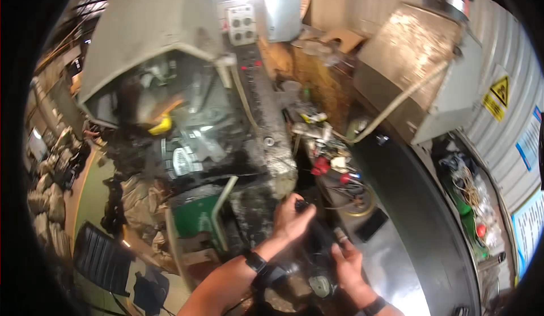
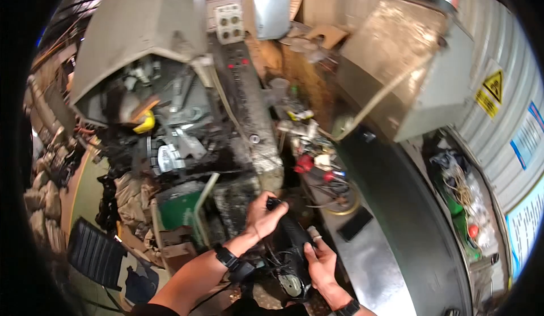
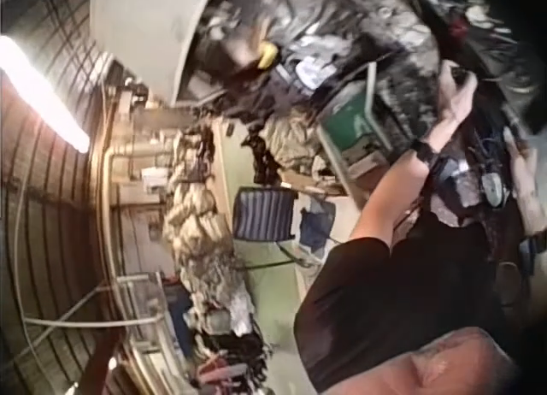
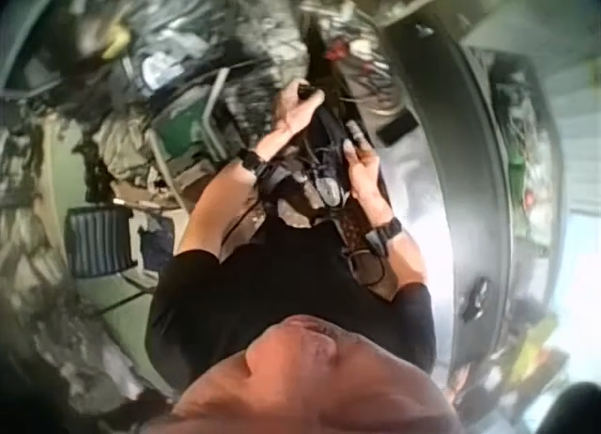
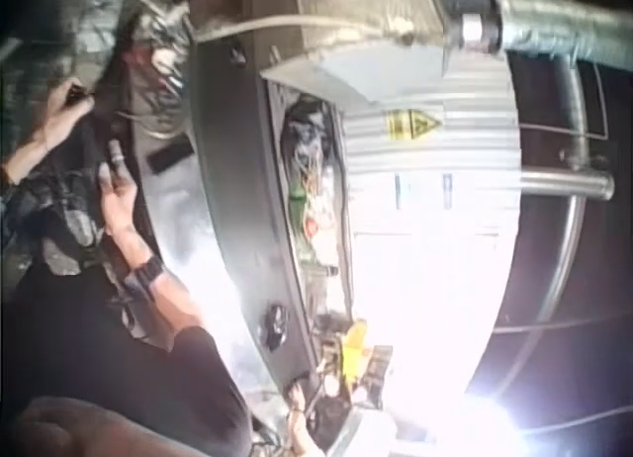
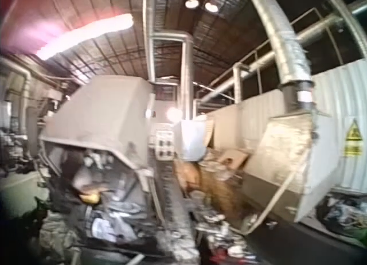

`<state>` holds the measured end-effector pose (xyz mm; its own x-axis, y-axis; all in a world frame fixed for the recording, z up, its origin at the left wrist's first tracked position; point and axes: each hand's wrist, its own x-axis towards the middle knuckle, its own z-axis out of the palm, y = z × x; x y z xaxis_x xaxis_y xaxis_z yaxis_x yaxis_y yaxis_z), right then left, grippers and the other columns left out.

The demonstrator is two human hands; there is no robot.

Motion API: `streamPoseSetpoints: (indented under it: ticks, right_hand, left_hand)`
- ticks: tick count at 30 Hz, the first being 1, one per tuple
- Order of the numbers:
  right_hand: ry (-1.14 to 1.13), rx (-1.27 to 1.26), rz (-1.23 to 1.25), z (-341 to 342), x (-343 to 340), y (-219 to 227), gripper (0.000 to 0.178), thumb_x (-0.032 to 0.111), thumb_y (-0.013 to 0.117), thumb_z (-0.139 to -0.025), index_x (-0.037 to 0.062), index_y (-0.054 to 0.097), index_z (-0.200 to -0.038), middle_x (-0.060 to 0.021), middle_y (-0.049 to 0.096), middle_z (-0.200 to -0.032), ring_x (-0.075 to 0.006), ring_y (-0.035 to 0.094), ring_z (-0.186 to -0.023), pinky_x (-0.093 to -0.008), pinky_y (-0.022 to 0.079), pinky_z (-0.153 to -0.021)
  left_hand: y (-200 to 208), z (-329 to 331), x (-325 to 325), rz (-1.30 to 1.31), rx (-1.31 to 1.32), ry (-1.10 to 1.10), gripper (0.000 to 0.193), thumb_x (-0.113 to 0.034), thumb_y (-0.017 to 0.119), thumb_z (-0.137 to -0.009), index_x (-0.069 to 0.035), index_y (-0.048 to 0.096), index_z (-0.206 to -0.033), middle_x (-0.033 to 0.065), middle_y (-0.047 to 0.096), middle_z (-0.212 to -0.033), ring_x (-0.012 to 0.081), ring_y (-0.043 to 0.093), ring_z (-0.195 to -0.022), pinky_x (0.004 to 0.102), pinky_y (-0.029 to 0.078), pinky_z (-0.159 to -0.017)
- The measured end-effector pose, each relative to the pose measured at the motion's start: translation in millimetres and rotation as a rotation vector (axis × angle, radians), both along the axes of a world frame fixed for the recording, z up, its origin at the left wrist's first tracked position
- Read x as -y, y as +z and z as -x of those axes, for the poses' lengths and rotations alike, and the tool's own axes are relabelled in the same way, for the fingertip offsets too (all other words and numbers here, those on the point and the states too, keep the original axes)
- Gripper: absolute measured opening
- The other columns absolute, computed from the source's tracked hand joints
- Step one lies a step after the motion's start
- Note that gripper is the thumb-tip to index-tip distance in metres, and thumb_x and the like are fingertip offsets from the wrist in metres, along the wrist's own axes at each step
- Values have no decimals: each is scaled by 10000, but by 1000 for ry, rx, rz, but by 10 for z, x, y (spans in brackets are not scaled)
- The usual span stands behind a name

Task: Operator uses a toe lasting machine to shape the front part of shoes onto a last, then places the shoes on a conveyor belt.

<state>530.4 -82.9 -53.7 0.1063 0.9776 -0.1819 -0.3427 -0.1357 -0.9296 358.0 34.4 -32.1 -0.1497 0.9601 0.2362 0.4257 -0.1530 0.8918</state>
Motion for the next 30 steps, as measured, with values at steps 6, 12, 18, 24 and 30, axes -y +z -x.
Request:
streamPoseSetpoints:
  ticks: [6, 12, 18, 24, 30]
  right_hand:
    - [260, -59, 121, 1785, -511, 434, 208, 150, 693, -968, -29, 666, -1070, -12, 686, -913, -75, 579, -784, -244, 483, -704]
    - [285, -423, 133, 3152, -993, 389, 269, 25, 650, -951, 42, 665, -1219, -29, 707, -938, -110, 639, -759, -243, 541, -703]
    - [205, -363, 203, 3774, -1325, 408, 459, 30, 634, -953, 24, 531, -1401, -44, 677, -1085, -124, 625, -890, -274, 541, -799]
    - [192, -315, 200, 4002, -1647, 308, 560, 88, 640, -969, -1, 424, -1478, -103, 655, -1198, -176, 632, -991, -328, 538, -876]
    - [165, -304, 220, 4073, -1724, 238, 612, 77, 613, -983, 9, 336, -1524, -97, 647, -1110, -157, 623, -927, -296, 531, -827]
  left_hand:
    - [516, 2151, 12, 146, 453, 336, 390, -405, 545, -1016, -31, 643, -1066, 75, 661, -997, 189, 602, -909, 345, 473, -841]
    - [476, 3082, 487, 234, 1300, 133, 506, -497, 426, -1036, -62, 646, -1170, 69, 690, -1087, 233, 652, -1015, 399, 536, -898]
    - [679, 3233, 568, 271, 1246, 348, 334, -360, 551, -1025, -66, 674, -1127, 78, 704, -1080, 211, 665, -969, 345, 530, -878]
    - [242, 3535, 105, 154, 1417, 270, 224, -217, 613, -1013, -10, 674, -1073, 45, 682, -1001, 170, 640, -918, 317, 529, -791]
    - [268, 3454, 49, 101, 1368, 512, 227, -227, 627, -1007, -4, 670, -1008, 47, 666, -930, 164, 626, -800, 311, 519, -709]
